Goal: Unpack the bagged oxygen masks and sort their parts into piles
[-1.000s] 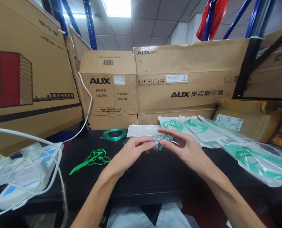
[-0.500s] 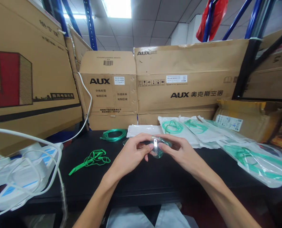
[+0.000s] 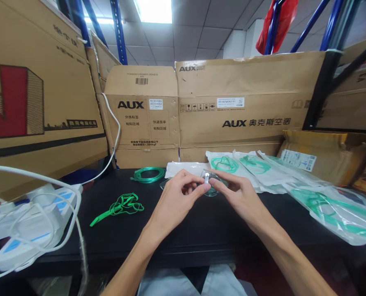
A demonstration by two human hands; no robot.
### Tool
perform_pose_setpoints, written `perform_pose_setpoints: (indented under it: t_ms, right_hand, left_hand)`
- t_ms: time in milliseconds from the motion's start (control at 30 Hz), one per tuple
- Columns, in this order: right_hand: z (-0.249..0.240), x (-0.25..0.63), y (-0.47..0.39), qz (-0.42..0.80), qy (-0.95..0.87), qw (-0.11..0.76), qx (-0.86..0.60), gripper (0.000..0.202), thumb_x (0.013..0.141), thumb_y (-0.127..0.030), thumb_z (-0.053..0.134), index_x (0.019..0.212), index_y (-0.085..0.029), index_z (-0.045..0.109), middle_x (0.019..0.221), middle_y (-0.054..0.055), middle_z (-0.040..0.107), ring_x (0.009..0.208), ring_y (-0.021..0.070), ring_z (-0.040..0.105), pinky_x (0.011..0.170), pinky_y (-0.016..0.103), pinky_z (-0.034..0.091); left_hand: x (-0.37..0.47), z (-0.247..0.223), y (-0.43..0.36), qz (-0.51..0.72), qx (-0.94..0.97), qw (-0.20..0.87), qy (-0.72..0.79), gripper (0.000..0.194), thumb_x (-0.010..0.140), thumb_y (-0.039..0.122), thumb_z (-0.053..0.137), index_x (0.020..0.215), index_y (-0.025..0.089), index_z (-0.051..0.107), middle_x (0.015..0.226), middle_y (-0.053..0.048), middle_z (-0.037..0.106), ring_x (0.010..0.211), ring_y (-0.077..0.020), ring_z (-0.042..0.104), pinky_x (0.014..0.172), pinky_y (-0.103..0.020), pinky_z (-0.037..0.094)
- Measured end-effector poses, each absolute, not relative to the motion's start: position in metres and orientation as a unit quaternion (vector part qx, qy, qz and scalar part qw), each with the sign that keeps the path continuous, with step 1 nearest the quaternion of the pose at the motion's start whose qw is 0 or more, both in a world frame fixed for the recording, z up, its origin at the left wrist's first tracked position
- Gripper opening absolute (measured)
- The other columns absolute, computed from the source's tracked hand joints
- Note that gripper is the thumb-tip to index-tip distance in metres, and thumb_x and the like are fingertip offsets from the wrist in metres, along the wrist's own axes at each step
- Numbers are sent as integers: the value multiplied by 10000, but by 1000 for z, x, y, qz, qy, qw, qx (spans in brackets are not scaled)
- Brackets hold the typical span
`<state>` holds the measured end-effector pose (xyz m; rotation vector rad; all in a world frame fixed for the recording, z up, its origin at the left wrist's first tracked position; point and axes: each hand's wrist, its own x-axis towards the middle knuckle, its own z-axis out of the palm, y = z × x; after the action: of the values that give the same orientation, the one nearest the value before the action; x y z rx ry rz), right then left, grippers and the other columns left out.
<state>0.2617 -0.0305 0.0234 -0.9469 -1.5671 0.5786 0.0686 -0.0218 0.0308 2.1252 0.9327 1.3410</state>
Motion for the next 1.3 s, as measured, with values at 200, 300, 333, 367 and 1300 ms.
perform_pose_setpoints:
  t_ms: [200, 300, 333, 367, 1300]
  right_hand:
    - [26, 265, -32, 264, -694, 534, -406, 427, 924, -466, 699, 1298, -262, 728, 1339, 54, 712, 1314, 297, 608, 1130, 444, 464]
    - [26, 269, -31, 265, -710, 511, -406, 430, 929, -458, 692, 1309, -258, 720, 1357, 58, 700, 1312, 304, 609, 1130, 463, 466]
    - [26, 270, -31, 265, -713, 506, -406, 426, 932, -450, 687, 1308, -254, 721, 1356, 60, 700, 1310, 305, 612, 1126, 464, 471]
    - [26, 270, -31, 263, -715, 504, -408, 419, 934, -441, 682, 1304, -249, 724, 1351, 62, 703, 1305, 304, 616, 1121, 461, 475]
    - [29, 279, -37, 325, -750, 424, -391, 352, 892, -454, 720, 1178, -269, 629, 1190, 31, 711, 878, 181, 700, 826, 328, 565]
  left_hand:
    - [70, 29, -20, 495, 765, 238, 336, 277, 923, 504, 687, 957, 244, 773, 851, 0, 556, 755, -144, 511, 701, -288, 402]
    - [70, 29, -19, 497, 762, 240, 338, 276, 926, 496, 685, 943, 235, 774, 847, -5, 557, 750, -147, 509, 697, -289, 399]
    - [71, 29, -19, 497, 762, 239, 339, 275, 928, 492, 683, 944, 232, 774, 850, -6, 558, 750, -148, 508, 695, -288, 397]
    - [71, 28, -19, 496, 763, 238, 339, 275, 931, 489, 681, 945, 231, 776, 851, -7, 558, 750, -147, 506, 692, -288, 396]
    - [46, 37, -13, 380, 880, 7, 283, 319, 928, 444, 706, 1210, 297, 712, 1202, -5, 752, 1137, -237, 647, 992, -386, 444]
